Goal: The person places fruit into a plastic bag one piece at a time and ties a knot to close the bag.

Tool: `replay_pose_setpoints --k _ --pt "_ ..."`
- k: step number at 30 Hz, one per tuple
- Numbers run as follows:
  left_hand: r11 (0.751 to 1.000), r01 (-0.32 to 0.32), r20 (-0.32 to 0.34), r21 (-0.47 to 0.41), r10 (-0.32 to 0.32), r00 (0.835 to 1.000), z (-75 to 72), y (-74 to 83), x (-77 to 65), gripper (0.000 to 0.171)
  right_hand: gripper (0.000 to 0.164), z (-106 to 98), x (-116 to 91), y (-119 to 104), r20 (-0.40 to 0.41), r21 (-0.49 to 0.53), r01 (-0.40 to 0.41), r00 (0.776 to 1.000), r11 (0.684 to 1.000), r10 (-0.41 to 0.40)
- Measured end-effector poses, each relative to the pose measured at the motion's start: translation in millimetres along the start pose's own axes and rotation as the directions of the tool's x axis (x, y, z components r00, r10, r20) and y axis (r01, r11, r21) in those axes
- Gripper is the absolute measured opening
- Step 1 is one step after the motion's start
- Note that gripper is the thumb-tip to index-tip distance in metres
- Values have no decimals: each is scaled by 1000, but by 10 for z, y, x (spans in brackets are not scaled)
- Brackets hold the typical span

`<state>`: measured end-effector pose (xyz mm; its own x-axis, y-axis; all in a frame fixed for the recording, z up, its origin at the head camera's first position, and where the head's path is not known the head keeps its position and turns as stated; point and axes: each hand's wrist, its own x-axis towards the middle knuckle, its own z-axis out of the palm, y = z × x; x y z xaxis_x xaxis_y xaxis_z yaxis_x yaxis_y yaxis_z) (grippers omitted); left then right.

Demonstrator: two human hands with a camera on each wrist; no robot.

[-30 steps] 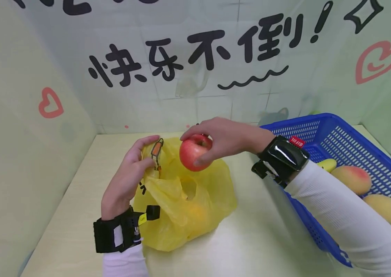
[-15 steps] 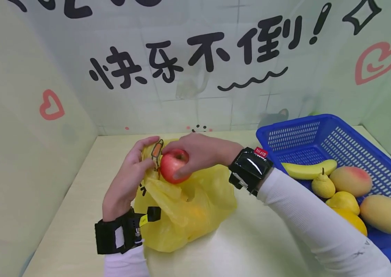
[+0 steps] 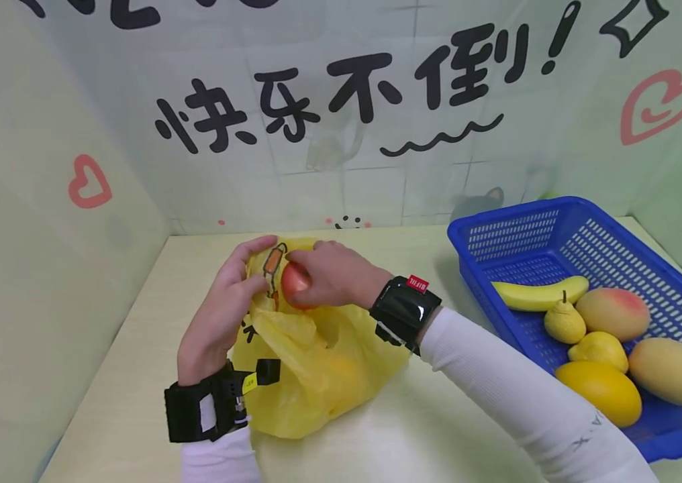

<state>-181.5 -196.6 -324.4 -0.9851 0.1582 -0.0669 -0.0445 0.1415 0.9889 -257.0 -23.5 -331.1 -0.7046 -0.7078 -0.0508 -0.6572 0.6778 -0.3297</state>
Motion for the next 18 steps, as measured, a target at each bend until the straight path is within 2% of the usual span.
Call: replay_pose_setpoints --k 3,6,10,14,18 --pt "1000 5 4 -16 -5 1000 -8 0 -4 60 48 6 9 14 -12 -17 -87 996 996 87" --pt "1000 13 12 -27 -12 1000 -1 8 -2 59 41 12 22 61 -45 -21 -142 989 990 141" --pt "999 29 20 -35 -28 999 9 9 8 58 35 63 56 89 -83 38 -187 978 982 190" --pt "999 39 20 -31 -39 999 14 -2 21 59 37 164 109 40 -62 125 -219 972 968 228" --pt "999 32 12 -25 -32 999 14 -13 29 59 42 275 156 -32 -24 99 -245 968 964 249"
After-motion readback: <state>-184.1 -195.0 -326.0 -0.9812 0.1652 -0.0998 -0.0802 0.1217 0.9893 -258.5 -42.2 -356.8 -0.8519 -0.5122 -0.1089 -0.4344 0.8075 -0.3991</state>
